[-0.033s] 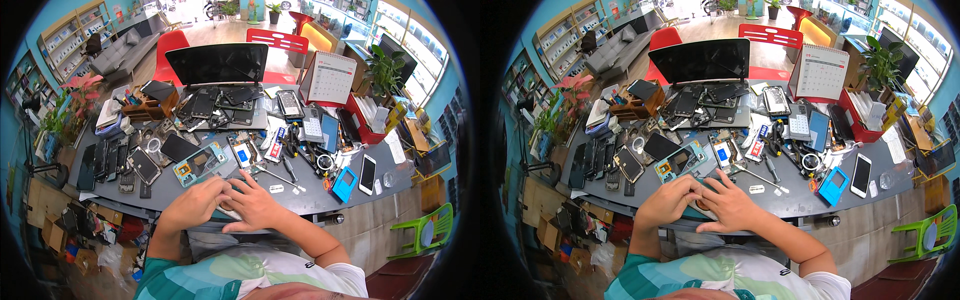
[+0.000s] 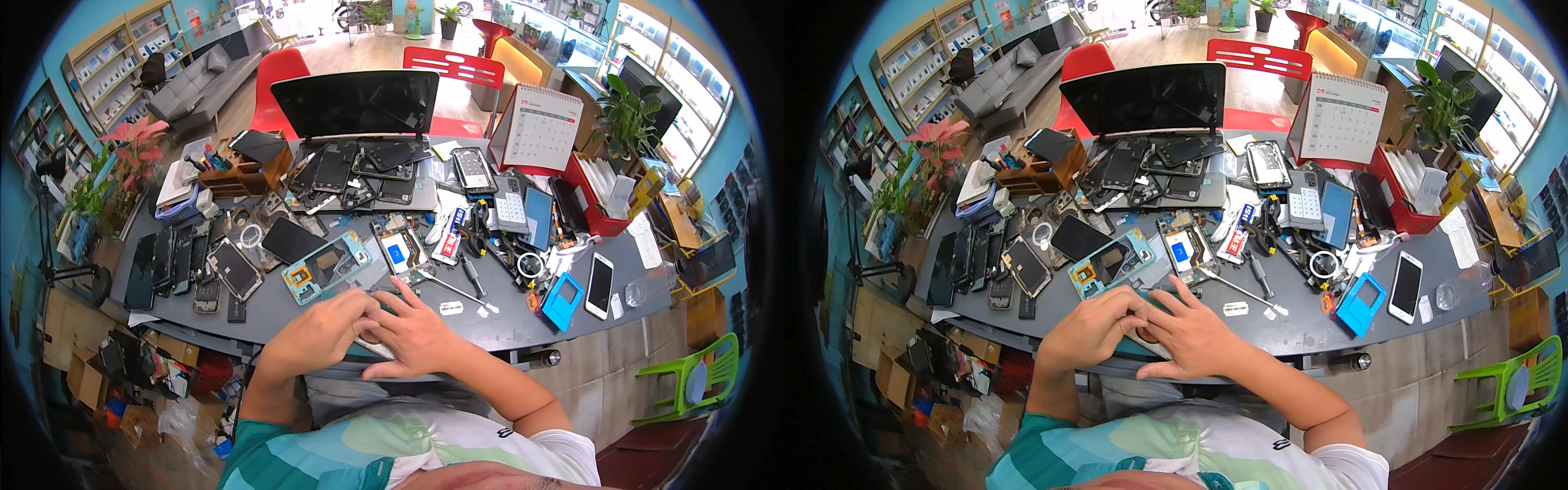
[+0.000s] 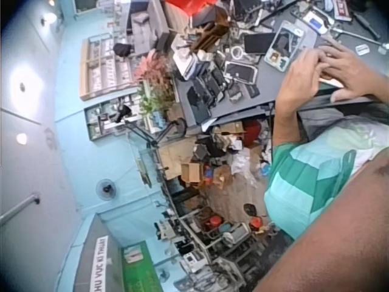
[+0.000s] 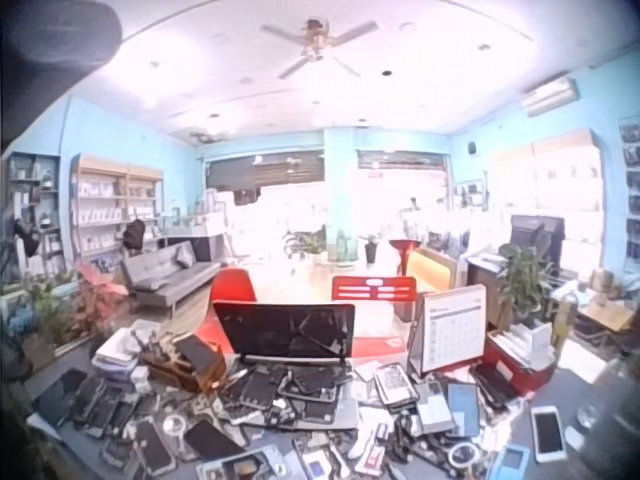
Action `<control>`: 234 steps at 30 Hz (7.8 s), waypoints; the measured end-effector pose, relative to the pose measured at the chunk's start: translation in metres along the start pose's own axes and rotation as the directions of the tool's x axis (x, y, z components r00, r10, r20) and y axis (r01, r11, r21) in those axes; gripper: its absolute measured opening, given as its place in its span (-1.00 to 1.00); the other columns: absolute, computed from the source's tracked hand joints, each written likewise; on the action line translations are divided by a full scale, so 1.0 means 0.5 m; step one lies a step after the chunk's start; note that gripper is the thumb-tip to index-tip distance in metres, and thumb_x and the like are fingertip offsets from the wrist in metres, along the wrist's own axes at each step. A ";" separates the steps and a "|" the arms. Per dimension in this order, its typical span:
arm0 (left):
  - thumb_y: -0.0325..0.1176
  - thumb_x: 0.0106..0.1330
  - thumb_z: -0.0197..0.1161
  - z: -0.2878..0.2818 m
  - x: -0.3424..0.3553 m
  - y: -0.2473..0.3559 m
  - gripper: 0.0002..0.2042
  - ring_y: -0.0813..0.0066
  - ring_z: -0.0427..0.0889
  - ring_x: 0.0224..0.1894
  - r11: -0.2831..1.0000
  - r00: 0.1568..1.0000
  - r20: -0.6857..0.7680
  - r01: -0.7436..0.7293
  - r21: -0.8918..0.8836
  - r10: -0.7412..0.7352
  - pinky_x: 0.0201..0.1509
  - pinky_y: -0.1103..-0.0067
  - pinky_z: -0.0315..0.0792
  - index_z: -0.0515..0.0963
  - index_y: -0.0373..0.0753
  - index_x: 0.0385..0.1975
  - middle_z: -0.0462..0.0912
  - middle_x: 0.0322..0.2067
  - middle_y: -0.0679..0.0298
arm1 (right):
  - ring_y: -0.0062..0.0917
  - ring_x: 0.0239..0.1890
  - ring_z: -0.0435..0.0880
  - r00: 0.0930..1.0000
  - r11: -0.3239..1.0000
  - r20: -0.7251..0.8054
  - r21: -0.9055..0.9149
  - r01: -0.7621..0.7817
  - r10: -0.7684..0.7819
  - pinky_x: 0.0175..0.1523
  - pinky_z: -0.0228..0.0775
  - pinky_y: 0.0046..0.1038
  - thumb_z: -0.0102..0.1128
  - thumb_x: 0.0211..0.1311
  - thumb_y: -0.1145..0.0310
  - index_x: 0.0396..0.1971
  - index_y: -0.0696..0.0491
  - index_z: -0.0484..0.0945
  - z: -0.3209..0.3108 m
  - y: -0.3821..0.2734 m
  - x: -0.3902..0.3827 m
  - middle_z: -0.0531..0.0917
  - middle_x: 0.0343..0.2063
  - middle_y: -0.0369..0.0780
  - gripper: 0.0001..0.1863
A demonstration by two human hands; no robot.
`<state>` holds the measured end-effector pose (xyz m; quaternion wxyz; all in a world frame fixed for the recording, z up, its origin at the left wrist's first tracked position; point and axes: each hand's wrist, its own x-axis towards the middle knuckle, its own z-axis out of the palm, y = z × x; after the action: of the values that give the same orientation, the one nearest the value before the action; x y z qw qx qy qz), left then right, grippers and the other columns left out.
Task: The person is working on a small electronic device, likely a smartphone, at a cluttered workbench. They use their hands to manipulate the device, occasionally picking up and using tools like a screwdriver to adjust or remove components.
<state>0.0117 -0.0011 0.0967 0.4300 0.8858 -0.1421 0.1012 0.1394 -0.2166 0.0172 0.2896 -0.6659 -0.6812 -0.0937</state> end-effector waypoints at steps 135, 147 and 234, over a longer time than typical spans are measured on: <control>-0.21 0.22 0.66 0.168 -0.143 -0.140 -0.65 0.17 0.73 0.27 0.849 0.839 -0.484 0.052 0.526 0.248 0.50 0.03 0.61 0.96 -0.04 0.03 0.93 0.15 0.41 | 0.17 0.49 0.63 0.987 0.982 -0.041 -0.101 -0.157 0.154 0.61 0.33 0.45 0.39 0.01 -0.87 0.14 0.16 0.88 0.001 -0.008 0.044 0.75 0.46 -0.11 0.26; -0.17 0.27 0.67 0.167 -0.145 -0.138 -0.66 0.17 0.75 0.25 0.848 0.842 -0.481 0.054 0.527 0.245 0.50 0.02 0.61 0.96 -0.05 0.03 0.94 0.13 0.39 | 0.22 0.66 0.46 0.983 0.984 0.068 -0.073 -0.165 0.170 0.71 0.15 0.48 0.42 -0.01 -0.85 0.29 0.04 0.86 -0.006 -0.003 0.055 0.60 0.64 -0.11 0.25; -0.15 0.28 0.68 0.171 -0.143 -0.138 -0.66 0.10 0.75 0.26 0.835 0.825 -0.497 0.056 0.548 0.271 0.48 -0.03 0.60 0.97 -0.10 0.01 0.94 0.10 0.36 | 0.17 0.75 0.37 0.966 0.957 0.205 -0.276 -0.095 0.155 0.77 0.12 0.42 0.24 0.12 -0.88 0.44 -0.12 0.82 -0.020 -0.019 0.083 0.49 0.72 -0.13 0.22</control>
<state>-0.0272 -0.0159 -0.0277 0.1783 0.8918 -0.0283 0.4148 0.1353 -0.1870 0.0495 0.1252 -0.7468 -0.6470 -0.0889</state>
